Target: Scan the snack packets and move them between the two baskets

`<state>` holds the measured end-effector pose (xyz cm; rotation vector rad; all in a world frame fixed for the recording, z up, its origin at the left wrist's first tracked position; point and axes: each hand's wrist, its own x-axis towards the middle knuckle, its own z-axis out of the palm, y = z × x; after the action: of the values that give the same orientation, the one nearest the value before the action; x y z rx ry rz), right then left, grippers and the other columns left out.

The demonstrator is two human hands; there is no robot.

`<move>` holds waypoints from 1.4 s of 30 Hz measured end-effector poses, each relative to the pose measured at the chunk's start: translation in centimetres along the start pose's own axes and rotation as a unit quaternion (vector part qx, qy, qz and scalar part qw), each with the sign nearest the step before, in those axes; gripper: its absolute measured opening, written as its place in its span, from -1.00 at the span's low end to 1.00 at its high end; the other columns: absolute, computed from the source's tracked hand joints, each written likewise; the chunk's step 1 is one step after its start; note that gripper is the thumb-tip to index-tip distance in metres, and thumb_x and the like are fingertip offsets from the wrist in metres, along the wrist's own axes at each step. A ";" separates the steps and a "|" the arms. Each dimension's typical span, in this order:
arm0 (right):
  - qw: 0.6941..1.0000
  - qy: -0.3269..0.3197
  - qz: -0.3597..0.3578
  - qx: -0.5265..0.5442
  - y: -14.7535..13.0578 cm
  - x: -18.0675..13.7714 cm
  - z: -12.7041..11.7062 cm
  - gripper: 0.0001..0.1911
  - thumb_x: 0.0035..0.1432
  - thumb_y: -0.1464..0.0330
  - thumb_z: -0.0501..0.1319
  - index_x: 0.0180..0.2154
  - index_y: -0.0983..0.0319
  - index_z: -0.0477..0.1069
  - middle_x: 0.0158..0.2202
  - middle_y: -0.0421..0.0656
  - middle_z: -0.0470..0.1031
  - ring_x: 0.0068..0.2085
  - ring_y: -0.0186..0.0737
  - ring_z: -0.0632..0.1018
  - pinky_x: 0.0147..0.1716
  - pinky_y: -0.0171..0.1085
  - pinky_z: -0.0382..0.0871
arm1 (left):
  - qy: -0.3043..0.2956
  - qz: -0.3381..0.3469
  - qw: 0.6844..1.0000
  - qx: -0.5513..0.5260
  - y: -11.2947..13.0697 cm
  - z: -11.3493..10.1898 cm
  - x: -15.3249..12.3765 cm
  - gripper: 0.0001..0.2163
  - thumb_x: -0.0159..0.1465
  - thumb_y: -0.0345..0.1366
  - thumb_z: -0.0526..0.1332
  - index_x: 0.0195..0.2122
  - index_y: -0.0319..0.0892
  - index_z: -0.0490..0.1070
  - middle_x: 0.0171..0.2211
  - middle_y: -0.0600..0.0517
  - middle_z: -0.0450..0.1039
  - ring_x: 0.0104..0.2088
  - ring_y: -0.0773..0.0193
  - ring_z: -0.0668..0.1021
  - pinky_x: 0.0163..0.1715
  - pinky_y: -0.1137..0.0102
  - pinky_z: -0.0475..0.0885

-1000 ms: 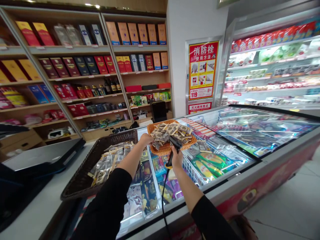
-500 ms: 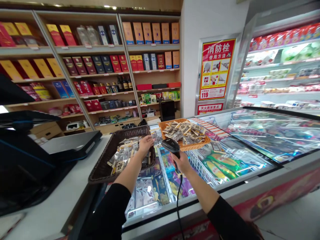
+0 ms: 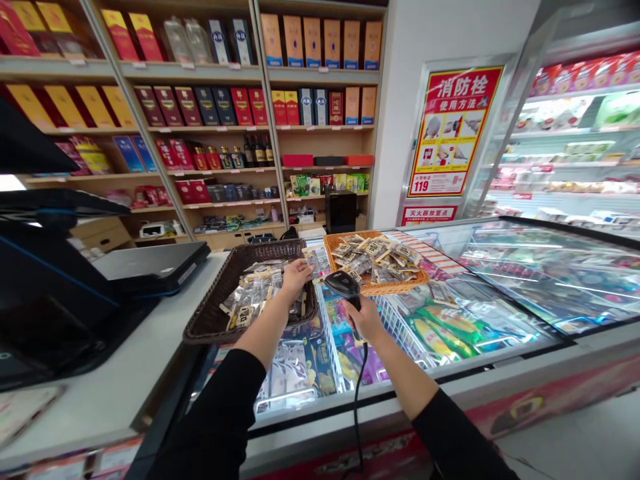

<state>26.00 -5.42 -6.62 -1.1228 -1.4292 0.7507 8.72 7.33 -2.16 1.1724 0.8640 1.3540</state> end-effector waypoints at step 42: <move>0.884 0.344 0.129 0.290 3.5 3.8 -1.7 -0.66 0.05 0.03 0.16 -0.33 0.17 0.30 -0.70 -0.31 0.27 -0.74 -0.27 0.32 -0.78 -0.28 0.22 | 0.056 0.019 0.838 0.543 -4.9 14.2 3.7 -0.52 -0.33 -0.37 0.49 -0.30 -0.27 0.52 -0.04 -0.48 0.41 0.01 -0.41 0.41 -0.07 -0.03 0.29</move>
<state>28.67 -0.91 -8.08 -0.9601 -0.4085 0.7826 23.95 9.95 -2.77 1.9603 1.8196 0.9106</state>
